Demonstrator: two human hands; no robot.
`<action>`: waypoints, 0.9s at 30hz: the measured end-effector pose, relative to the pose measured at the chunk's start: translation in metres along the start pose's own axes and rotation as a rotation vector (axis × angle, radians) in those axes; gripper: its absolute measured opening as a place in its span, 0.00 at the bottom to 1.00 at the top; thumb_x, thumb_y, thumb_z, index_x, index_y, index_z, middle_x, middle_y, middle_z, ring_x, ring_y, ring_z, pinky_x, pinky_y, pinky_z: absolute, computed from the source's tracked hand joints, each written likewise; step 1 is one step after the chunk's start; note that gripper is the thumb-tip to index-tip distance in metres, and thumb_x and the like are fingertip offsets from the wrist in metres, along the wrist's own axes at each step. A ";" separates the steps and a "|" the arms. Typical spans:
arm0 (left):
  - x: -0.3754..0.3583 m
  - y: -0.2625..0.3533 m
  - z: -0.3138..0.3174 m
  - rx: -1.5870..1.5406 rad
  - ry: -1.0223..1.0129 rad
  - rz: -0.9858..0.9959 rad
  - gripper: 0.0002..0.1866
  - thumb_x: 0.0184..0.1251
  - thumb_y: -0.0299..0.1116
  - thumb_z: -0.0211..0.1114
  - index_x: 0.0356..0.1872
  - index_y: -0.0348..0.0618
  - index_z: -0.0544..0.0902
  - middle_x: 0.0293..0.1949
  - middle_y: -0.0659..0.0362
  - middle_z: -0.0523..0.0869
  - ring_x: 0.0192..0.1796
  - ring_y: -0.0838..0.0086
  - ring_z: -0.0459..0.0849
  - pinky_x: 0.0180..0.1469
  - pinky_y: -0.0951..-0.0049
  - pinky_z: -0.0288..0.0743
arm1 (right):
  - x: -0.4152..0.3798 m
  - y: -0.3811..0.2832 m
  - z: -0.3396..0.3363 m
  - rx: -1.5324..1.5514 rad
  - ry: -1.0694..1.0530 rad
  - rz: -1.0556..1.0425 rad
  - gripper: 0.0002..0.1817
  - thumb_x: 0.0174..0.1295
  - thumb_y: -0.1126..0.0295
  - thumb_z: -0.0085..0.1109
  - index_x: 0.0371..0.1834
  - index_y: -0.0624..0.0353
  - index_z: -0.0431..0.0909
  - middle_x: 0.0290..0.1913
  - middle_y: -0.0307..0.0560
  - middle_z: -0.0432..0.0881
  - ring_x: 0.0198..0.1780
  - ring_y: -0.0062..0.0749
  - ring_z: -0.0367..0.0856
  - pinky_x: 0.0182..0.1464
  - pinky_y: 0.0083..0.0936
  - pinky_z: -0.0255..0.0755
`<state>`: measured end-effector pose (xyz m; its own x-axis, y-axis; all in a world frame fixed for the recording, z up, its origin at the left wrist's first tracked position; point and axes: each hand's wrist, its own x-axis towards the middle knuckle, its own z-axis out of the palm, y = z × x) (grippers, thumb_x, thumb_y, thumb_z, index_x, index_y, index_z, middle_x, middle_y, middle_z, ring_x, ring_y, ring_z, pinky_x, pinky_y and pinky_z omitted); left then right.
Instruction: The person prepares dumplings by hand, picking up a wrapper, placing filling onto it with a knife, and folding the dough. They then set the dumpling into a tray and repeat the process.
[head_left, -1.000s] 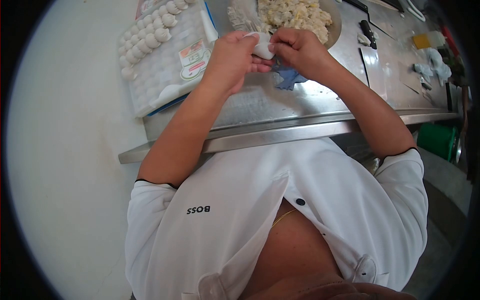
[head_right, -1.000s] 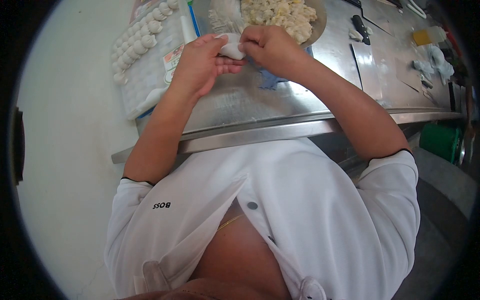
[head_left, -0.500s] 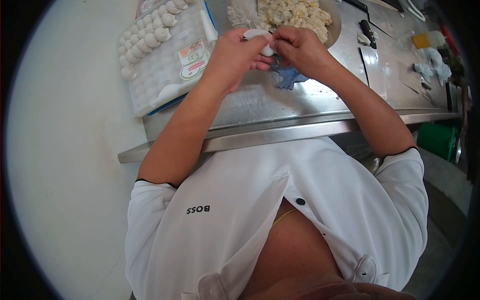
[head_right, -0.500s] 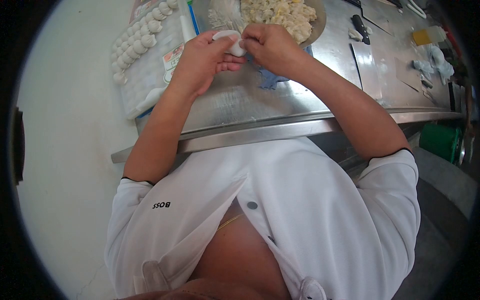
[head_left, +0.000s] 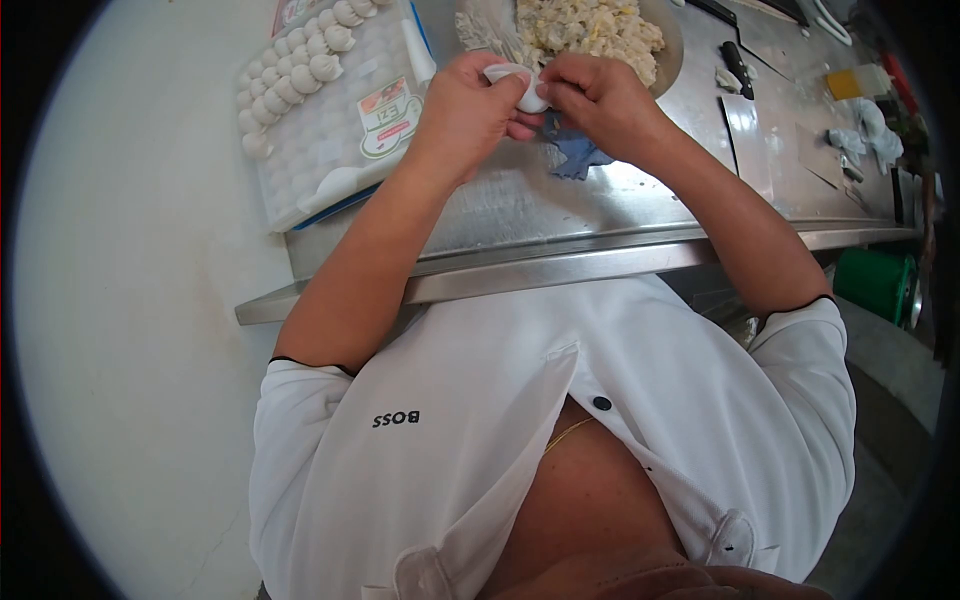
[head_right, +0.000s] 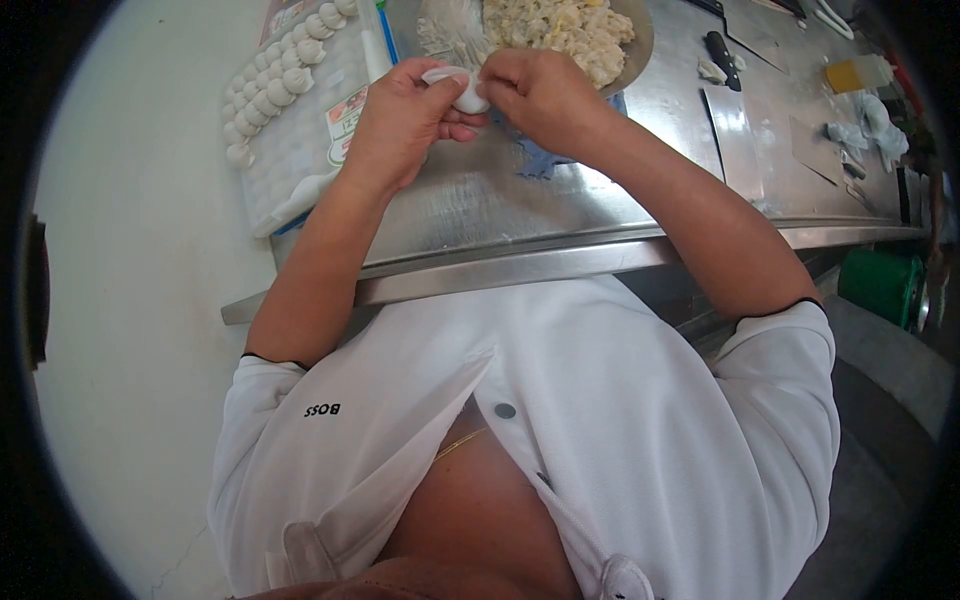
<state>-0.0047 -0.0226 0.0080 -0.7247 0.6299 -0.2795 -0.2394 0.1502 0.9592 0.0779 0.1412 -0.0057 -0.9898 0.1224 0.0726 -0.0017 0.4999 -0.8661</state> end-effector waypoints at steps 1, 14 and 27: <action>0.000 -0.001 -0.001 0.027 -0.006 -0.010 0.13 0.71 0.31 0.60 0.49 0.30 0.78 0.37 0.52 0.86 0.34 0.69 0.89 0.32 0.77 0.82 | 0.000 0.000 0.001 0.001 0.000 -0.001 0.10 0.63 0.67 0.57 0.39 0.64 0.81 0.29 0.51 0.82 0.31 0.35 0.82 0.37 0.31 0.74; 0.000 0.001 -0.001 -0.055 -0.024 0.004 0.14 0.71 0.31 0.60 0.49 0.30 0.78 0.38 0.52 0.86 0.34 0.69 0.88 0.32 0.77 0.82 | 0.000 -0.004 -0.002 0.004 -0.026 0.087 0.10 0.63 0.68 0.57 0.39 0.63 0.81 0.27 0.54 0.81 0.31 0.37 0.81 0.37 0.32 0.73; -0.002 0.001 0.002 0.019 -0.036 0.007 0.14 0.71 0.31 0.60 0.50 0.29 0.77 0.38 0.53 0.85 0.34 0.70 0.88 0.32 0.76 0.81 | 0.000 -0.009 -0.005 -0.071 0.003 0.050 0.10 0.62 0.68 0.57 0.38 0.63 0.81 0.30 0.56 0.81 0.32 0.47 0.81 0.39 0.36 0.74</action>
<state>-0.0021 -0.0221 0.0091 -0.7027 0.6576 -0.2716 -0.2222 0.1598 0.9618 0.0782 0.1412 0.0046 -0.9880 0.1511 0.0313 0.0582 0.5528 -0.8313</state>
